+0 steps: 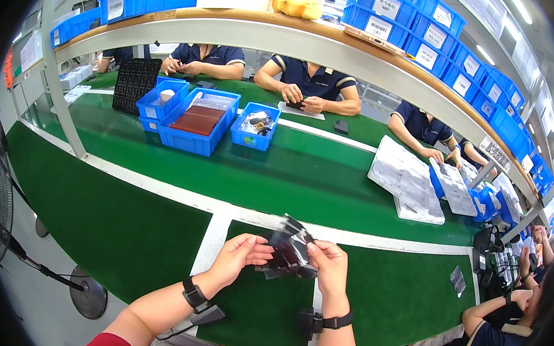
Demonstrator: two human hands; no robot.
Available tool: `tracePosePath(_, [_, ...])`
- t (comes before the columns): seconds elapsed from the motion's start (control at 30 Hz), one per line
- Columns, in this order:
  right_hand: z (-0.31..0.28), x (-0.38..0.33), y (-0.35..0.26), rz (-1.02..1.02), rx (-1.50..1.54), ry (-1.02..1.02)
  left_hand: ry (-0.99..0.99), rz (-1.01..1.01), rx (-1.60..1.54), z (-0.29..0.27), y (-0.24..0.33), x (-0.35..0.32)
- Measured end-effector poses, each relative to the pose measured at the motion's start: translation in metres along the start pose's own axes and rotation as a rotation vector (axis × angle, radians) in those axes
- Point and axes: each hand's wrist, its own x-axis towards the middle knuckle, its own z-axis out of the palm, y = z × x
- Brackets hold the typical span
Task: Assembling black electronic or hardware components on a factory production line.
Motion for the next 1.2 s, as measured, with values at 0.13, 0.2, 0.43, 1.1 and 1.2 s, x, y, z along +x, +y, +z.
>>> tracePosePath(0.13, [0.0,0.002,-0.001,0.089,-0.1,-0.089,-0.05,-0.017,0.026,-0.003,-0.005,0.001])
tracePosePath(0.2, [-0.005,0.004,0.001,0.152,-0.167,-0.123,-0.085,-0.132,-0.057,-0.003,-0.009,0.006])
tracePosePath(0.43, [-0.006,0.012,0.019,0.25,-0.443,-0.351,-0.045,-0.109,0.035,-0.003,-0.007,0.006])
tracePosePath(1.1, [-0.045,0.016,0.015,-0.131,-1.105,-0.175,-0.015,0.318,1.487,-0.01,-0.011,0.002])
tracePosePath(1.2, [-0.043,0.02,0.021,-0.18,-1.061,-0.184,-0.028,0.328,1.54,-0.013,-0.012,0.002])
